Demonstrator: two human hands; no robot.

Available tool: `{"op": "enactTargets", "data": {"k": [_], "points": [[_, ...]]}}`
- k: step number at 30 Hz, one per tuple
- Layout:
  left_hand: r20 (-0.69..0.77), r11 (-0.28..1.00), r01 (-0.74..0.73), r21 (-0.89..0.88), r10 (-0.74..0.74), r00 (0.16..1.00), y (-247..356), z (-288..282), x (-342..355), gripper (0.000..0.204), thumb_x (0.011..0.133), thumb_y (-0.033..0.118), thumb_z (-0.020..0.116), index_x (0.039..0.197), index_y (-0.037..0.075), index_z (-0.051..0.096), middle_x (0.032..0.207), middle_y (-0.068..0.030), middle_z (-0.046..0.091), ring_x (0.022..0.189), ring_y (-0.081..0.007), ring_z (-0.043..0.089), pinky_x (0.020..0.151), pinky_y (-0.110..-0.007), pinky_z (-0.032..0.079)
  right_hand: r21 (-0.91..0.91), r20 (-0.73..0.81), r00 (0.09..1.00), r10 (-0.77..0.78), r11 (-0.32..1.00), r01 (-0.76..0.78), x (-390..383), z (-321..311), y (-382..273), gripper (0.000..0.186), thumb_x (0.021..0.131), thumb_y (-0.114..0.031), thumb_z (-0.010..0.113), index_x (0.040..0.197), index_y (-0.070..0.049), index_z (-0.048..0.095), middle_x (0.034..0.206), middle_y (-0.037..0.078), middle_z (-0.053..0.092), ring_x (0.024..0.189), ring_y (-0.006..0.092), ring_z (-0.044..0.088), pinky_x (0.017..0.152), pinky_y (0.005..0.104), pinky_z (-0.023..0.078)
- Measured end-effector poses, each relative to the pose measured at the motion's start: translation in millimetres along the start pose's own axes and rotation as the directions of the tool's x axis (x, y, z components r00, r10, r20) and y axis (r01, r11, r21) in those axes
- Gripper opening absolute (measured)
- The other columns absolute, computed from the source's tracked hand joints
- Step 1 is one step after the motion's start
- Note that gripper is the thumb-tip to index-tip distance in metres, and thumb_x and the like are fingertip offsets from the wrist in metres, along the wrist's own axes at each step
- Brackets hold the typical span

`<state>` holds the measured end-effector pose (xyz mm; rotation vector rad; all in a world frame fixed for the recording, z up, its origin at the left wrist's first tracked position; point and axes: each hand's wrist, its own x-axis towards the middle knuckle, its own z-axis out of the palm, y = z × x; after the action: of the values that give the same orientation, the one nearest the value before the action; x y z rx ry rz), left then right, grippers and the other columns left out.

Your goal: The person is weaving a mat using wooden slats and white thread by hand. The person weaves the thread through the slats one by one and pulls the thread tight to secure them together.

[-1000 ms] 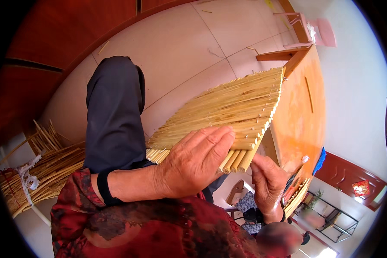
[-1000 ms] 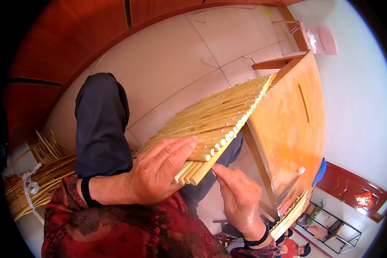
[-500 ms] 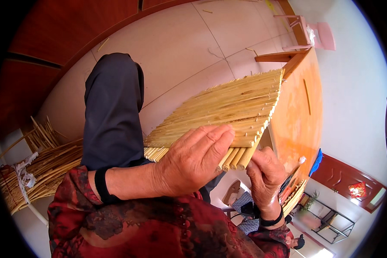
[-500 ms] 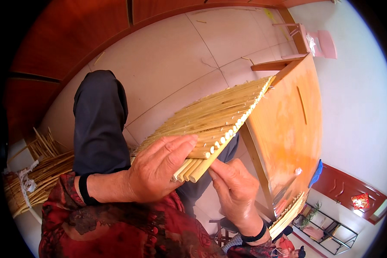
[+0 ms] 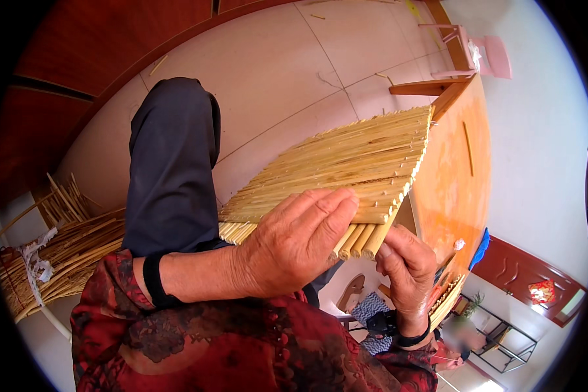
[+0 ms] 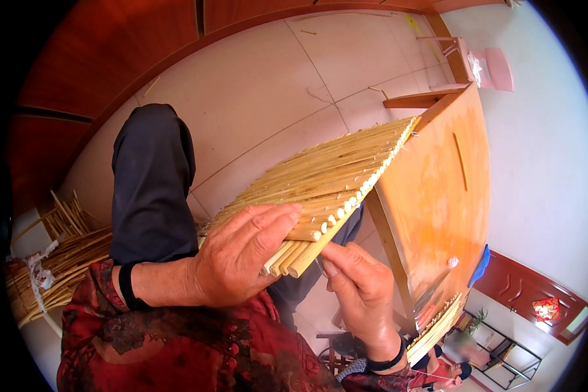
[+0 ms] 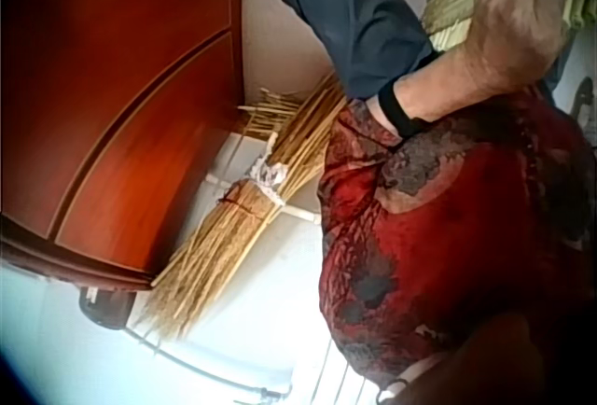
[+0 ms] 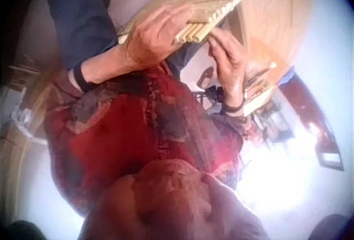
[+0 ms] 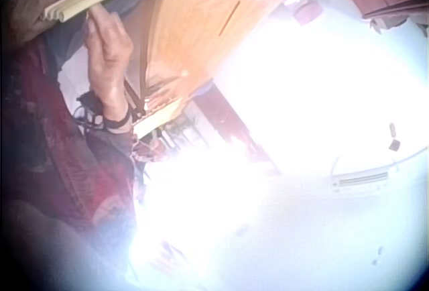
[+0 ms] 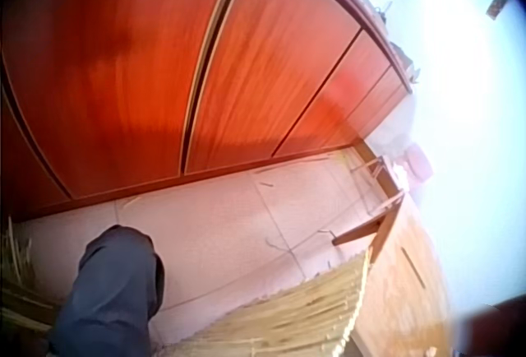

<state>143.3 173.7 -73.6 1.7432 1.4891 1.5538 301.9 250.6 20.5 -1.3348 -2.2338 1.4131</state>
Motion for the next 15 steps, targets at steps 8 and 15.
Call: {"op": "enactTargets", "data": {"k": [8, 15], "points": [[-0.011, 1.0, 0.008, -0.006, -0.009, 1.0, 0.3, -0.6, 3.0, 0.061, 0.064, 0.003, 0.071, 0.118, -0.009, 0.045, 0.111, -0.024, 0.056, 0.095, -0.0365, 0.059, 0.083, -0.04, 0.049, -0.241, 0.016, 0.971, -0.237, 0.942, 0.233, 9.7, -4.4, 4.2, 0.022, 0.079, 0.006, 0.062, 0.099, -0.002, 0.064, 0.064, 0.007, 0.05, 0.055, 0.015, 0.051, 0.05, 0.0249, 0.04], [-0.041, 1.0, -0.001, 0.004, 0.001, 0.999, -1.2, 0.8, 2.8, 0.062, 0.062, 0.001, 0.07, 0.117, -0.009, 0.046, 0.11, -0.0242, 0.057, 0.094, -0.0369, 0.059, 0.082, -0.04, 0.049, -0.472, -0.07, 0.896, -0.439, 0.806, 0.358, 8.8, 8.7, 9.7, 0.028, 0.07, 0.008, 0.068, 0.095, -0.004, 0.064, 0.061, 0.008, 0.046, 0.052, 0.0208, 0.048, 0.047, 0.0287, 0.039]]}}
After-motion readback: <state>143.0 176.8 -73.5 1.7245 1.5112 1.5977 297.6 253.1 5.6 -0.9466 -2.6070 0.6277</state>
